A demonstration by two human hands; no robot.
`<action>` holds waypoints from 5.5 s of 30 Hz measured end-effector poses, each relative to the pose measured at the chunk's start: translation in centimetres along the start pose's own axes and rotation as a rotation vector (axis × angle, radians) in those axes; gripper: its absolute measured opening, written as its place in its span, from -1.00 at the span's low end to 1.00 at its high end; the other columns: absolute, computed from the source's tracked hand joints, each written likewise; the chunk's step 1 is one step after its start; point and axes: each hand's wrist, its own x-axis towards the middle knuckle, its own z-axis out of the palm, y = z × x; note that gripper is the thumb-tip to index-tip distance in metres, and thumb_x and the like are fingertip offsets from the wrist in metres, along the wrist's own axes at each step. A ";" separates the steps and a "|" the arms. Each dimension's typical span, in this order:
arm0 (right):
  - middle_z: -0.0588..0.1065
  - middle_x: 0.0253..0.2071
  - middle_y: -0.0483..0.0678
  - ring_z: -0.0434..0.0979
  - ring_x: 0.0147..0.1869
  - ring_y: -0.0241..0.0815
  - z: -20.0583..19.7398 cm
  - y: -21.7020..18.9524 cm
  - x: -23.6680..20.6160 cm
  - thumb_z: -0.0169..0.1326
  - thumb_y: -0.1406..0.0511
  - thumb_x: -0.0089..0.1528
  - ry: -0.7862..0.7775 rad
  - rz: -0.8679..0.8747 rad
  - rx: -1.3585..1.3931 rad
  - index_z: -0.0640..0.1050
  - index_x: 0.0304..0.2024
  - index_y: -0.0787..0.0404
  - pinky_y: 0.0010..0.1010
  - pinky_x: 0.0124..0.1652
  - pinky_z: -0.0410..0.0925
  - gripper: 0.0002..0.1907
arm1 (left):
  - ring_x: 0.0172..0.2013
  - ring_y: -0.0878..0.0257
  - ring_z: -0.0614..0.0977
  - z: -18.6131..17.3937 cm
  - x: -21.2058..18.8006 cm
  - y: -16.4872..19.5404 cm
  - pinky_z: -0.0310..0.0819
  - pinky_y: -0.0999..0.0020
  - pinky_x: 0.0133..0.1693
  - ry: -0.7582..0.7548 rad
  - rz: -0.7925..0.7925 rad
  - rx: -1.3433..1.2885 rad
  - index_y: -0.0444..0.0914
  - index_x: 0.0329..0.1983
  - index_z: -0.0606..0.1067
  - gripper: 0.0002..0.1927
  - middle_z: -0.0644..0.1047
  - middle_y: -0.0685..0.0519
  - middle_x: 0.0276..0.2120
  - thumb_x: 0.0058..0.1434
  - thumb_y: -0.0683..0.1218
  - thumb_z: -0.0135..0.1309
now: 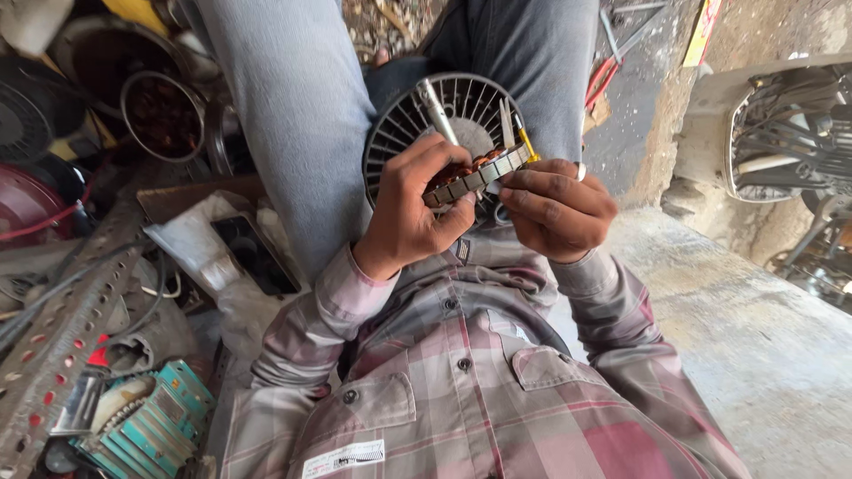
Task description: The person repairs a motor rotor by adjusting copper windings and securing them with a screwdriver and pliers. They manipulate the windings and use tools to tighten connections while seated on the floor.
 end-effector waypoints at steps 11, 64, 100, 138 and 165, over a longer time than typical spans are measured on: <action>0.60 -0.37 0.09 0.66 -0.35 -0.09 0.2 0.6 0.3 0.18 0.59 0.07 -0.059 -0.047 0.134 0.64 -0.36 0.37 -0.40 -0.34 0.53 -0.87 | -0.46 0.27 0.40 0.0 -0.1 -1.4 0.26 0.33 -0.37 -0.015 -0.063 -0.137 -0.30 -0.29 0.46 -0.84 0.35 0.09 -0.47 0.06 -0.23 0.16; 0.43 -0.40 -0.02 0.51 -0.26 -0.03 0.1 -2.8 1.4 0.42 0.45 0.07 -0.237 0.171 -0.273 0.71 -0.26 0.20 -0.29 -0.35 0.32 -0.80 | -0.39 0.22 0.52 0.3 -1.2 -3.9 0.37 0.22 -0.32 -0.020 -0.024 -0.159 -0.34 -0.22 0.48 -0.74 0.45 0.00 -0.36 0.20 -0.04 0.13; 0.52 -0.03 0.05 0.51 0.11 -0.02 3.0 2.1 -3.0 0.27 0.33 0.13 0.158 0.363 0.418 0.39 -0.31 0.13 0.02 0.17 0.41 -0.73 | -0.39 0.32 0.47 2.4 -0.6 -5.1 0.14 0.16 -0.23 0.268 0.295 0.447 -0.22 -0.19 0.58 -0.68 0.43 0.19 -0.38 0.45 0.08 -0.05; 0.45 -0.15 0.09 0.45 -0.10 -0.24 1.4 -8.0 -8.5 0.13 0.69 0.30 -0.086 0.755 0.815 0.45 -0.13 0.34 -0.48 -0.08 0.34 -0.75 | -0.35 0.15 0.54 3.7 -11.5 0.8 0.40 0.29 -0.30 0.058 0.048 0.089 -0.35 -0.27 0.42 -0.76 0.47 -0.03 -0.28 0.46 -0.10 0.10; 0.58 -0.39 0.13 0.65 -0.36 -0.06 0.1 -0.2 -1.5 0.26 0.59 0.12 0.113 0.035 -0.065 0.57 -0.32 0.39 -0.40 -0.43 0.44 -0.86 | -0.19 0.16 0.60 0.6 -1.3 0.2 0.50 0.28 -0.12 0.036 0.024 0.059 -0.33 0.01 0.47 -0.68 0.52 -0.03 -0.15 0.31 -0.09 0.27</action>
